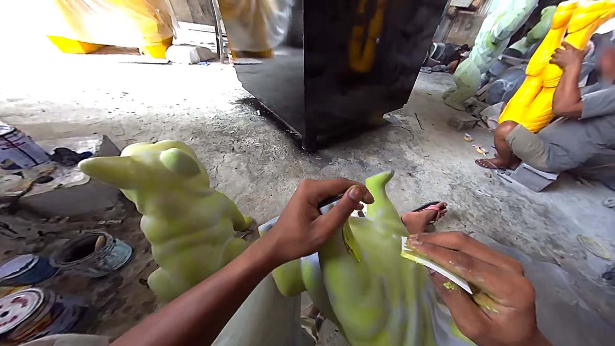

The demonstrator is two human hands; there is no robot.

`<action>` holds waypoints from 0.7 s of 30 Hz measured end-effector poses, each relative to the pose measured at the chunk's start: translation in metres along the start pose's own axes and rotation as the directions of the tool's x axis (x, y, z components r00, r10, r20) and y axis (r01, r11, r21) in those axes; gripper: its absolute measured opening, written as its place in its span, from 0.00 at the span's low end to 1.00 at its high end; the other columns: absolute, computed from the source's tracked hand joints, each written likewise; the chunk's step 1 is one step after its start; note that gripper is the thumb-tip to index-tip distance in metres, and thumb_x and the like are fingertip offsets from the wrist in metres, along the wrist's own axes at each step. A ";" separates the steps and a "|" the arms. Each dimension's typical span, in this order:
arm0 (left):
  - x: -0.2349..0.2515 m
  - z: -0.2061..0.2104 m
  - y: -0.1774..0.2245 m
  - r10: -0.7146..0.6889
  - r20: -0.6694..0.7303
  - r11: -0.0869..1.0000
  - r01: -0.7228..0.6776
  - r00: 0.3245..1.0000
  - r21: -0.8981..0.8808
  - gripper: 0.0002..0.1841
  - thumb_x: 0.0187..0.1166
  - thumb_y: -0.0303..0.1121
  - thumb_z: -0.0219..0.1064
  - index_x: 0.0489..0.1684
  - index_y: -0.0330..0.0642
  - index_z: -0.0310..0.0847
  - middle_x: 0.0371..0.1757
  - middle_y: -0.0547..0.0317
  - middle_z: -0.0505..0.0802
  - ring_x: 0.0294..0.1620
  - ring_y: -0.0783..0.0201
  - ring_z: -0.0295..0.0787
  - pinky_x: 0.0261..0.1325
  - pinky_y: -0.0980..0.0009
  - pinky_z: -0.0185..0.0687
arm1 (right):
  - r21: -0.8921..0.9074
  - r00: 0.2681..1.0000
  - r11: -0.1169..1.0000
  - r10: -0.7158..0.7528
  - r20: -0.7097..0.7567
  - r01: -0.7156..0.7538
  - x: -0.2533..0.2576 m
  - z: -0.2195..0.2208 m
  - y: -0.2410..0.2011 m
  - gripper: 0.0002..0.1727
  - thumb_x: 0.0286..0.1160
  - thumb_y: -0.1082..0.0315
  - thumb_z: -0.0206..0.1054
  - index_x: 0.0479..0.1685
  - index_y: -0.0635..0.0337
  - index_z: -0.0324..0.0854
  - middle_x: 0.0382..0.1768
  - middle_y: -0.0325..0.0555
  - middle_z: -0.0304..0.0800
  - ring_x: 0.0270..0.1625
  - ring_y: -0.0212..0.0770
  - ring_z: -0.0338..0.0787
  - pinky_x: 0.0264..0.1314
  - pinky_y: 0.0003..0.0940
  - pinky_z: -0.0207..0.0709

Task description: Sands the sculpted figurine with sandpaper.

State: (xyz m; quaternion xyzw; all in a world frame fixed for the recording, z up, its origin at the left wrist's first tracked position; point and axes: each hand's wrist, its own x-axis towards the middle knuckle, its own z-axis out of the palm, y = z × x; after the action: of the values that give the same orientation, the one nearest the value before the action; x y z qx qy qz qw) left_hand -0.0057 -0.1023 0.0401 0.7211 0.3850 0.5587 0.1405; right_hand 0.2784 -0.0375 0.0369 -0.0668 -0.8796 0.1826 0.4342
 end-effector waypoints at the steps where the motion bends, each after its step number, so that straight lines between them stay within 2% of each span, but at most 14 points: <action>1: 0.004 -0.001 0.001 -0.017 0.016 1.000 0.017 1.000 -0.006 0.19 0.94 0.36 0.49 0.48 0.40 0.89 0.43 0.62 0.97 0.40 0.69 0.95 0.42 0.72 0.93 | 0.009 1.000 1.000 -0.002 0.009 0.002 0.003 0.002 0.000 0.15 0.80 0.67 0.65 0.58 0.54 0.93 0.56 0.43 0.94 0.56 0.37 0.93 0.57 0.33 0.91; 5: 0.017 0.000 0.007 -0.072 0.052 0.997 0.073 0.996 -0.022 0.18 0.94 0.37 0.51 0.47 0.41 0.90 0.42 0.63 0.97 0.39 0.69 0.95 0.40 0.72 0.94 | 0.023 0.999 0.999 -0.025 0.022 0.025 0.017 0.013 -0.001 0.15 0.78 0.70 0.65 0.57 0.56 0.93 0.57 0.42 0.94 0.59 0.37 0.93 0.60 0.34 0.91; 8: 0.023 -0.002 0.006 -0.097 0.076 0.995 0.099 0.992 -0.029 0.19 0.94 0.38 0.52 0.49 0.40 0.90 0.44 0.63 0.96 0.42 0.67 0.96 0.45 0.70 0.96 | -0.006 0.999 1.000 -0.021 0.043 0.022 0.023 0.023 -0.002 0.15 0.78 0.69 0.64 0.57 0.54 0.93 0.57 0.38 0.95 0.60 0.35 0.93 0.65 0.37 0.90; 10: 0.025 -0.006 0.004 -0.105 0.093 0.994 0.107 0.990 -0.017 0.19 0.94 0.39 0.51 0.50 0.40 0.90 0.45 0.63 0.97 0.44 0.67 0.96 0.47 0.69 0.96 | -0.005 0.998 1.000 -0.019 0.067 0.019 0.028 0.029 0.000 0.15 0.78 0.70 0.64 0.58 0.54 0.93 0.58 0.37 0.94 0.58 0.33 0.93 0.60 0.32 0.91; 11: 0.024 -0.009 0.003 -0.105 0.097 0.994 0.106 0.990 -0.008 0.20 0.94 0.39 0.51 0.50 0.41 0.91 0.45 0.63 0.97 0.44 0.67 0.95 0.46 0.70 0.95 | 0.010 0.997 1.000 -0.025 0.078 0.024 0.030 0.033 0.003 0.16 0.78 0.71 0.64 0.58 0.54 0.93 0.58 0.38 0.94 0.57 0.32 0.92 0.56 0.29 0.90; 15: 0.015 -0.013 0.002 -0.129 0.088 0.992 0.128 0.988 0.007 0.20 0.94 0.37 0.49 0.49 0.41 0.91 0.47 0.62 0.98 0.44 0.66 0.96 0.45 0.69 0.95 | 0.026 0.991 0.998 -0.058 0.122 0.056 0.031 0.053 0.008 0.16 0.78 0.72 0.66 0.62 0.55 0.92 0.59 0.41 0.92 0.60 0.33 0.91 0.60 0.30 0.90; 21: 0.010 -0.009 -0.006 -0.127 0.122 0.991 0.132 0.984 -0.037 0.20 0.94 0.38 0.50 0.55 0.39 0.90 0.53 0.59 0.97 0.51 0.64 0.96 0.54 0.66 0.95 | -0.159 0.953 0.966 -0.159 0.256 0.204 0.012 0.051 0.012 0.17 0.83 0.73 0.63 0.66 0.55 0.88 0.61 0.48 0.93 0.68 0.40 0.91 0.68 0.31 0.87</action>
State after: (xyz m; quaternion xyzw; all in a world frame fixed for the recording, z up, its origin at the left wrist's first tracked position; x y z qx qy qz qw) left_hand -0.0158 -0.0938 0.0464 0.7232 0.4093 0.5129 0.2152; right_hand 0.2303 -0.0366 0.0135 -0.0022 -0.9413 0.0666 0.3310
